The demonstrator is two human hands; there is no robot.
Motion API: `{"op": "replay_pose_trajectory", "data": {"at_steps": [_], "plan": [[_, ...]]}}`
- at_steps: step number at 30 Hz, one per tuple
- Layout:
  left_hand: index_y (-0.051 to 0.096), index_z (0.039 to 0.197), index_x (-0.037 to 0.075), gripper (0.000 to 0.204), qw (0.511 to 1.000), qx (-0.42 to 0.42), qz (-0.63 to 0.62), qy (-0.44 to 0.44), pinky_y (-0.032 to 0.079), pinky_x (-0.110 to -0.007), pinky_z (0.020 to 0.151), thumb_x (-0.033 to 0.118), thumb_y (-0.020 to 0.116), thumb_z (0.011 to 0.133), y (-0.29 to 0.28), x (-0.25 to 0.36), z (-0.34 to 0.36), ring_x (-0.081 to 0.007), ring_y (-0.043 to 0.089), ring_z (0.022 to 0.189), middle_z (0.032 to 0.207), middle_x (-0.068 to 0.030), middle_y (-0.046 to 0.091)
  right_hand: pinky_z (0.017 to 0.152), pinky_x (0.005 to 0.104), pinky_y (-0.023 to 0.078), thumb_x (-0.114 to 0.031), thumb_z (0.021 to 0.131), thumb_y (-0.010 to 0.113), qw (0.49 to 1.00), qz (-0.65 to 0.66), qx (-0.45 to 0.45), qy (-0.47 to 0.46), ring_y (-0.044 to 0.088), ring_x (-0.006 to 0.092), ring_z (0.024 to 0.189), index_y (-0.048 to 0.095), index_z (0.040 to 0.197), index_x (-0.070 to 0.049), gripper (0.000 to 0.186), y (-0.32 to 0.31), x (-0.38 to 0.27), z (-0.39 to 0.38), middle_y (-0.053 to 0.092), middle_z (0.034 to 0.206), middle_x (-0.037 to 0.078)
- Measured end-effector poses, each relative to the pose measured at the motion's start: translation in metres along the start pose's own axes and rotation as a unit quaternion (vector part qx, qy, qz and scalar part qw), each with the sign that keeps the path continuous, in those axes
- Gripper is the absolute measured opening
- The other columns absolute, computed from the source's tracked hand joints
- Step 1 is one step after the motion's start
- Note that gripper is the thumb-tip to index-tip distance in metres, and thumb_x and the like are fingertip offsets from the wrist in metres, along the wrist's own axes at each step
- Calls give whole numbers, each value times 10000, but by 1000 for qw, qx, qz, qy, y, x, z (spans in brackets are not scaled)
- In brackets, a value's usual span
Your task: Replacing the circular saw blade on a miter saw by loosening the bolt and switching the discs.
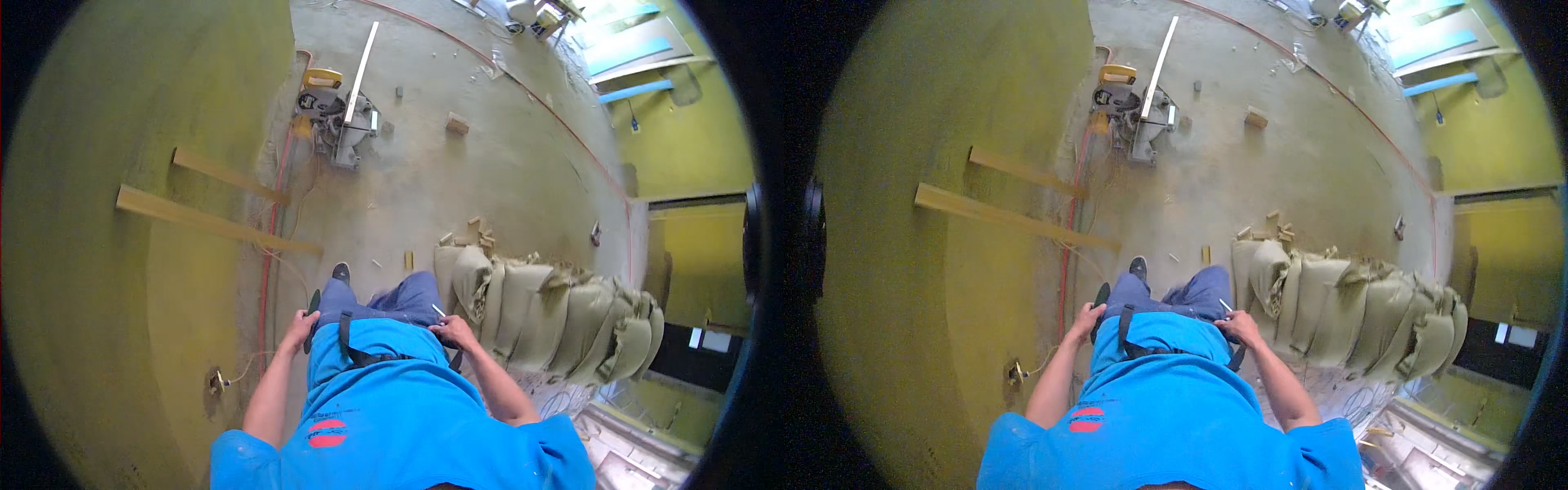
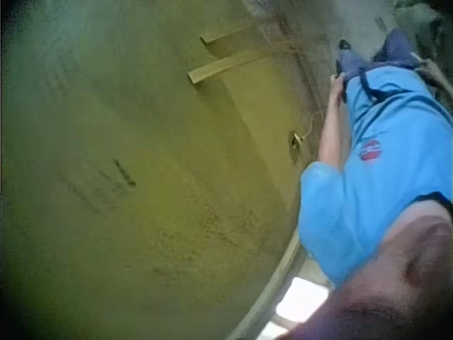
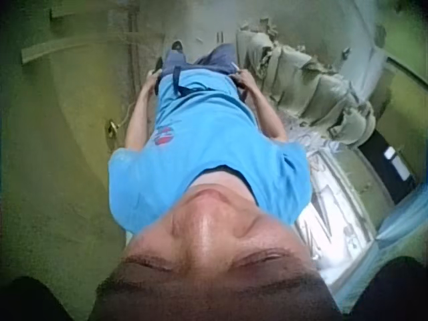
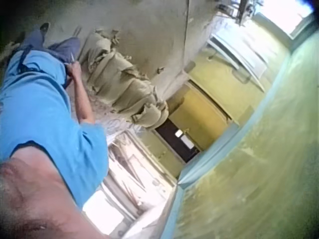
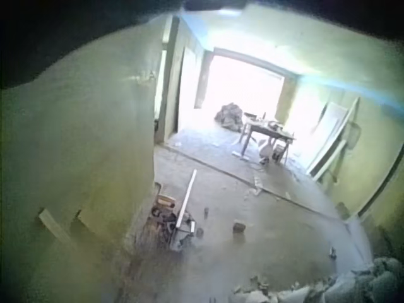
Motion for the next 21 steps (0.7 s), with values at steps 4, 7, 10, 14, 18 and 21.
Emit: {"op": "replay_pose_trajectory", "data": {"at_steps": [4, 7, 10, 14, 18, 21], "plan": [[453, 1276, -65, 726, 998, 37, 21, -53, 486, -366, 872, 462, 693, 839, 34, 73, 55, -253, 587, 1004, 1157, -192, 596, 783, 452, 513, -469, 763, 697, 988, -75, 0, -135, 645, 357, 922, 712, 973, -73, 448, -119, -67, 61, 671, 961, 186], [438, 1254, -75, 748, 990, 85, -19, -110, 476, -361, 876, 490, 686, 832, 75, 98, 96, -235, 562, 1037, 1194, -192, 573, 774, 475, 509, -433, 786, 661, 955, -210, -15, -208, 637, 363, 925, 710, 956, -111, 367, -223, -119, 103, 632, 969, 169], [420, 1269, -26, 764, 978, 175, -72, -87, 466, -428, 912, 517, 685, 801, 142, 148, 123, -330, 571, 1085, 1211, -240, 570, 742, 473, 511, -406, 793, 643, 915, -274, -40, -292, 632, 369, 891, 712, 914, -107, 329, -317, -137, 173, 625, 946, 164], [430, 1280, 15, 623, 958, 258, -107, -71, 444, -466, 952, 382, 645, 826, 226, 227, 138, -423, 565, 1111, 1182, -279, 588, 721, 481, 513, -390, 774, 646, 882, -339, -90, -316, 627, 370, 836, 697, 845, -98, 305, -407, -158, 245, 606, 846, 157], [412, 1294, -46, 610, 934, 265, -210, -119, 441, -414, 958, 263, 587, 797, 318, 232, 171, -357, 560, 1096, 1177, -260, 566, 724, 484, 521, -335, 804, 623, 891, -362, -132, -239, 635, 362, 830, 691, 841, -82, 264, -477, -203, 312, 623, 873, 167], [442, 1293, -44, 604, 883, 180, -388, -193, 451, -380, 934, 193, 591, 757, 326, 297, 198, -299, 560, 1078, 1169, -219, 576, 721, 486, 513, -317, 846, 616, 915, -328, -35, -232, 626, 387, 825, 675, 825, -70, 255, -492, -233, 415, 614, 910, 194]]}}
Point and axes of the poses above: each hand's wrist, its own z-axis towards the middle knuckle, its own y-axis out of the palm, x = y × z, the point moved 2 cm from there along z, towards the middle knuckle
